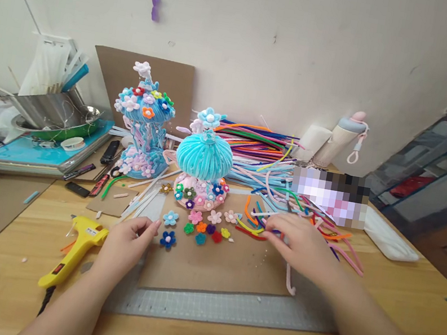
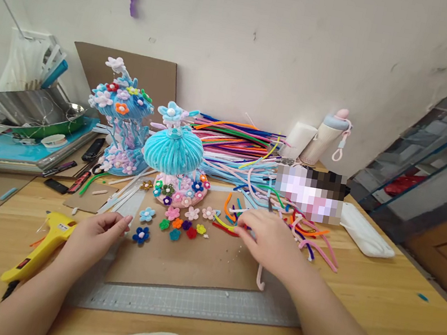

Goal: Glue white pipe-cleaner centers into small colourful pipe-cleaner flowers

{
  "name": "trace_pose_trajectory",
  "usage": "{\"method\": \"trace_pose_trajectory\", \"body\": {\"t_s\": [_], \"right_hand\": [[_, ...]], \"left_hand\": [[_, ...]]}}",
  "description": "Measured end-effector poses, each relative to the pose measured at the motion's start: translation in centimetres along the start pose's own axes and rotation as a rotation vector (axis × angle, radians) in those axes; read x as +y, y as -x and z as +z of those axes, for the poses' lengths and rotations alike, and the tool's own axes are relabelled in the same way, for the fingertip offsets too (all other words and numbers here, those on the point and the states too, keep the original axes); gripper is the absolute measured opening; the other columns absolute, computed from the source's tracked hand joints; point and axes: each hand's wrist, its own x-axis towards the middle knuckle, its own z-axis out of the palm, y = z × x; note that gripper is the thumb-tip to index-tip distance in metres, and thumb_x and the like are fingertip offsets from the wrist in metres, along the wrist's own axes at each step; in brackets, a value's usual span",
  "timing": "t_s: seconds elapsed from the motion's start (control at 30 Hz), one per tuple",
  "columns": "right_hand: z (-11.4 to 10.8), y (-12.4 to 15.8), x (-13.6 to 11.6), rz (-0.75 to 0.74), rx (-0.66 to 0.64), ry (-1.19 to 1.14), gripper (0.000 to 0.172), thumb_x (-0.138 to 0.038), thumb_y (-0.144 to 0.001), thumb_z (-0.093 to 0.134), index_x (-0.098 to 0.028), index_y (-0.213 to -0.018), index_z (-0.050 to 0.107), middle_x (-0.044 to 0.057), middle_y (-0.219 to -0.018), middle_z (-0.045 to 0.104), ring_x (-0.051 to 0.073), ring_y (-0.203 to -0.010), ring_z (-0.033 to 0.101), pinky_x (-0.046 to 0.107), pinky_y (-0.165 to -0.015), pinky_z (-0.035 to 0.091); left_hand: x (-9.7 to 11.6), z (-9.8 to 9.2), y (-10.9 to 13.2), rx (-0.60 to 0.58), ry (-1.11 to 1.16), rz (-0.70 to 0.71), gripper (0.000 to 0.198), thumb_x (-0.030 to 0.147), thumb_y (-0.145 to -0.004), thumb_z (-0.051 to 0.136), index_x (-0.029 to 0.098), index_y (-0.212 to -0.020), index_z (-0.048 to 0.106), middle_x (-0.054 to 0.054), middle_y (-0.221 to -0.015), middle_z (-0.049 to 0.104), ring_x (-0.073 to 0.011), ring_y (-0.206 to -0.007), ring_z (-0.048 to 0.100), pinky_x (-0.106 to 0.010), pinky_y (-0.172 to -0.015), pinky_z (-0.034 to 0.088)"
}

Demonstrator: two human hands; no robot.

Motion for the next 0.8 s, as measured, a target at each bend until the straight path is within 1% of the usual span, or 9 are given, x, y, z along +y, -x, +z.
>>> {"method": "trace_pose_trajectory", "body": {"t_s": [0.07,0.17,0.33,0.47,0.5,0.57,0.67,0.73,0.8], "right_hand": [[0.7,-0.4,0.7,0.037,-0.069,0.034,0.013,-0.021,-0.087,0.055,-0.020,-0.095,0.065,0.006,-0.101,0.062,0.021,-0.094,0.058,0.038,-0.082,0.047],[1.9,-0.8,1.5,0.092,-0.108,0.015,0.015,-0.019,-0.080,0.060,-0.026,-0.090,0.068,0.005,-0.103,0.062,0.022,-0.097,0.057,0.037,-0.083,0.044],[2.9,-0.8,3.1,0.234,0.021,0.012,0.015,-0.023,-0.078,0.059,-0.025,-0.089,0.069,0.005,-0.095,0.066,0.025,-0.093,0.058,0.040,-0.083,0.042],[1.9,-0.3,5.4,0.417,0.203,0.002,0.024,-0.021,-0.084,0.045,-0.021,-0.098,0.065,0.007,-0.103,0.065,0.024,-0.099,0.059,0.036,-0.082,0.046],[1.5,0.0,6.1,0.485,0.251,0.004,0.026,-0.021,-0.085,0.042,-0.020,-0.101,0.063,0.008,-0.103,0.066,0.024,-0.095,0.061,0.036,-0.078,0.048],[0.5,0.8,7.6,0.618,0.309,0.007,0.029,-0.025,-0.086,0.039,-0.018,-0.103,0.061,0.010,-0.093,0.067,0.022,-0.074,0.065,0.033,-0.062,0.051],[-0.6,2.2,9.6,0.740,0.274,-0.018,0.026,-0.028,-0.084,0.043,-0.016,-0.097,0.063,0.005,-0.067,0.066,0.015,-0.038,0.056,0.027,-0.039,0.043],[-0.7,2.8,10.3,0.754,0.214,-0.044,0.022,-0.028,-0.081,0.048,-0.015,-0.088,0.065,0.003,-0.056,0.064,0.013,-0.029,0.049,0.025,-0.033,0.039],[-0.3,2.8,10.3,0.716,0.170,-0.059,0.021,-0.028,-0.080,0.050,-0.015,-0.085,0.066,0.002,-0.054,0.063,0.013,-0.031,0.050,0.025,-0.034,0.040]], "left_hand": [[0.2,0.0,0.0,0.004,-0.003,0.003,0.044,0.055,-0.083,0.043,0.019,-0.062,0.059,0.005,-0.052,0.046,-0.0141,-0.055,0.047,-0.023,-0.053,0.032],[0.3,-0.2,0.3,0.008,-0.015,0.015,0.045,0.056,-0.083,0.043,0.019,-0.062,0.059,0.004,-0.053,0.048,-0.0142,-0.056,0.048,-0.023,-0.054,0.033],[0.4,-0.2,0.6,-0.017,-0.039,0.034,0.046,0.057,-0.083,0.041,0.019,-0.061,0.056,0.005,-0.052,0.045,-0.0137,-0.055,0.046,-0.023,-0.054,0.032],[0.6,-0.2,0.7,-0.018,-0.041,0.044,0.046,0.056,-0.083,0.041,0.019,-0.061,0.057,0.005,-0.053,0.046,-0.0134,-0.056,0.046,-0.022,-0.054,0.033],[0.6,-0.2,0.7,-0.018,-0.043,0.046,0.045,0.056,-0.083,0.042,0.019,-0.062,0.057,0.005,-0.053,0.046,-0.0134,-0.056,0.046,-0.022,-0.054,0.032],[0.6,-0.2,0.7,-0.020,-0.045,0.050,0.045,0.056,-0.083,0.042,0.019,-0.062,0.057,0.005,-0.053,0.045,-0.0133,-0.056,0.046,-0.022,-0.053,0.032],[0.6,-0.2,0.8,-0.028,-0.048,0.060,0.045,0.055,-0.084,0.041,0.019,-0.060,0.056,0.005,-0.053,0.045,-0.0130,-0.055,0.044,-0.022,-0.053,0.032],[0.6,-0.1,0.7,-0.031,-0.057,0.070,0.045,0.054,-0.084,0.041,0.019,-0.059,0.055,0.005,-0.052,0.044,-0.0126,-0.054,0.044,-0.022,-0.052,0.031],[0.6,-0.1,0.7,-0.031,-0.063,0.079,0.045,0.054,-0.084,0.041,0.019,-0.059,0.055,0.005,-0.052,0.043,-0.0123,-0.054,0.044,-0.022,-0.052,0.031]]}}
